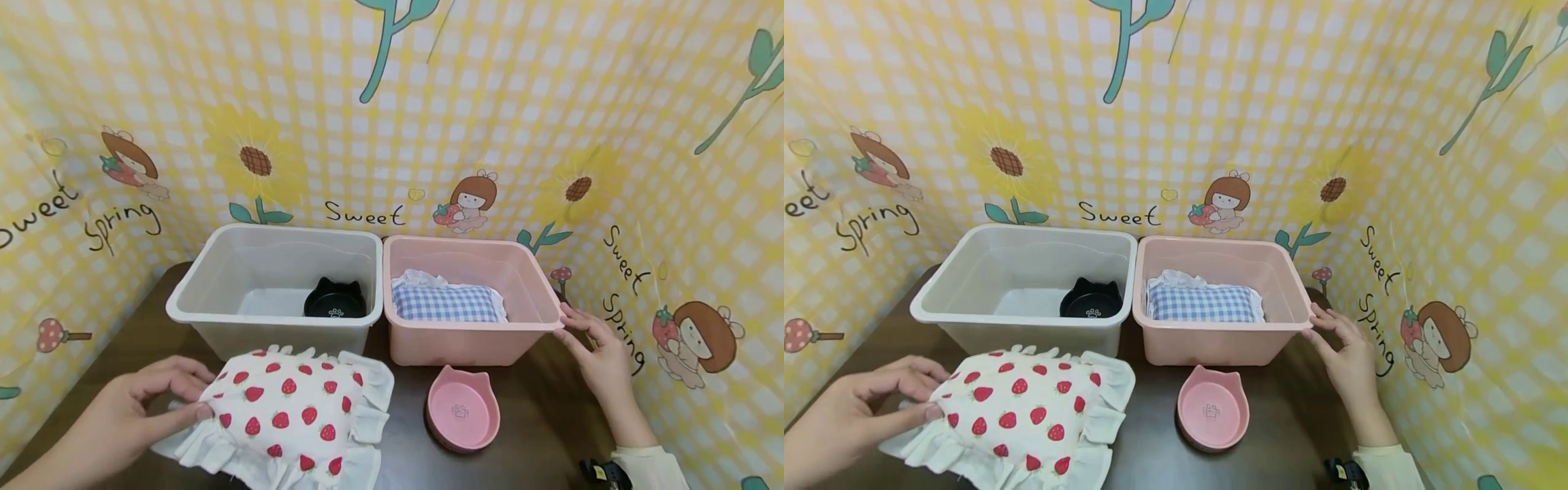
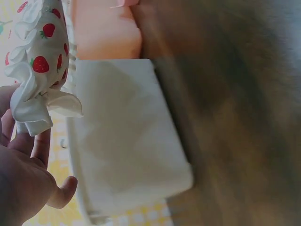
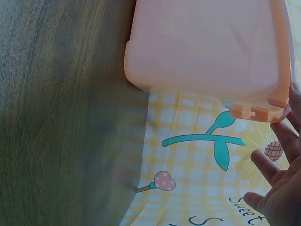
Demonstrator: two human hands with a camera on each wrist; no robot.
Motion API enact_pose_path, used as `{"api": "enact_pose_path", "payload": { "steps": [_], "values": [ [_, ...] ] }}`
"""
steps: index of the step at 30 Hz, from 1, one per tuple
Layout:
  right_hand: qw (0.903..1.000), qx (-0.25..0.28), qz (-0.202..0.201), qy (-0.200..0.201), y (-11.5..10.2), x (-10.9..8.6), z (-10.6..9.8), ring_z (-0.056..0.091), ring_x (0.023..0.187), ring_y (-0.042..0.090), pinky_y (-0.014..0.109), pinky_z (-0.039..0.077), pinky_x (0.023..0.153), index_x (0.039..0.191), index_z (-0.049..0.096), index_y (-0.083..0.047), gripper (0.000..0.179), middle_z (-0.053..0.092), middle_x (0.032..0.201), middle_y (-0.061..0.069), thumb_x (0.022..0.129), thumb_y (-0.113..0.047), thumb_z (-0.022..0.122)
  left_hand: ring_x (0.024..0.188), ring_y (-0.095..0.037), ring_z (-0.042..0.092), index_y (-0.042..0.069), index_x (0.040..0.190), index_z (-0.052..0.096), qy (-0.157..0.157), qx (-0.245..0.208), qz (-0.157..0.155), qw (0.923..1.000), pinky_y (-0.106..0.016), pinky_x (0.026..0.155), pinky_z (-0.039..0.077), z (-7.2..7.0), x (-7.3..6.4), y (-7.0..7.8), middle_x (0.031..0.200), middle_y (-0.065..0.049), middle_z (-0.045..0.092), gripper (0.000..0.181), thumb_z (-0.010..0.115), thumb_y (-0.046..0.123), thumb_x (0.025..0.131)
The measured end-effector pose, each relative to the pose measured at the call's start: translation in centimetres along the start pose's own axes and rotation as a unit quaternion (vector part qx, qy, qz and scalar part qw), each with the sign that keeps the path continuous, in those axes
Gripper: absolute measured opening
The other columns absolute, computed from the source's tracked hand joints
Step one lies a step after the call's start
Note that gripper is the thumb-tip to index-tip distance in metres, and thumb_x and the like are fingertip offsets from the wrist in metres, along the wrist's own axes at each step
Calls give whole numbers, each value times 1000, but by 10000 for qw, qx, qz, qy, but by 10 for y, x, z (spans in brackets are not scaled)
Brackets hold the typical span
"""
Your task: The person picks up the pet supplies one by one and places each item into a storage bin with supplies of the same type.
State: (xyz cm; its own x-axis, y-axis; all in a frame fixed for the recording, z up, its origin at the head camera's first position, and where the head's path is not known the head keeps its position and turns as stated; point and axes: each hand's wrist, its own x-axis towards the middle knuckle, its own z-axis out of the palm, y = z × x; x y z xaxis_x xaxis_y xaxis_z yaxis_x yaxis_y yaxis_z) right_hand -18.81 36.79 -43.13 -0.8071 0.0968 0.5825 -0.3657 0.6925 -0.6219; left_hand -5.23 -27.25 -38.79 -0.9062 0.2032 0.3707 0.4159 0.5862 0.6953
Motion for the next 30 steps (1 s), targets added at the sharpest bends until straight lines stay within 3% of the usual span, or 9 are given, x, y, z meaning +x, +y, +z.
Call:
{"api": "enact_pose_path", "payload": {
  "steps": [4,13,18,24,30],
  "values": [
    [9999,102,-109,80,0,4,0,56,121,-5,4,40,97,110,79,-14,29,72,128,5,83,-5,84,99,-6,64,23,80,73,79,-28,167,9998,-7,89,42,-10,20,20,105,3,71,32,86,-5,75],
    [9996,-44,-207,160,7,1,2,57,120,-4,3,39,96,110,80,-14,30,73,127,3,82,-7,86,105,-4,65,20,85,76,56,42,86,9999,-6,90,43,-23,69,54,106,3,73,20,85,3,82],
    [9991,-103,-335,223,5,2,0,57,118,-7,3,38,95,109,80,-13,31,73,125,5,80,-6,87,99,-6,66,17,86,76,42,-115,26,9999,-10,88,43,-24,105,75,101,2,75,11,84,10,86],
    [9992,-60,-368,156,6,4,2,56,116,-9,3,39,95,109,80,-12,31,73,125,5,80,-4,87,101,-5,65,20,87,77,175,124,-113,9997,-14,81,44,-26,150,95,94,4,75,10,85,25,86],
    [9994,-92,-260,185,4,1,1,56,117,-11,2,39,94,110,80,-14,31,73,125,5,81,-6,87,95,-7,65,19,88,77,122,173,257,9994,-19,74,49,-10,197,106,88,4,74,14,86,29,85]
  ]
}}
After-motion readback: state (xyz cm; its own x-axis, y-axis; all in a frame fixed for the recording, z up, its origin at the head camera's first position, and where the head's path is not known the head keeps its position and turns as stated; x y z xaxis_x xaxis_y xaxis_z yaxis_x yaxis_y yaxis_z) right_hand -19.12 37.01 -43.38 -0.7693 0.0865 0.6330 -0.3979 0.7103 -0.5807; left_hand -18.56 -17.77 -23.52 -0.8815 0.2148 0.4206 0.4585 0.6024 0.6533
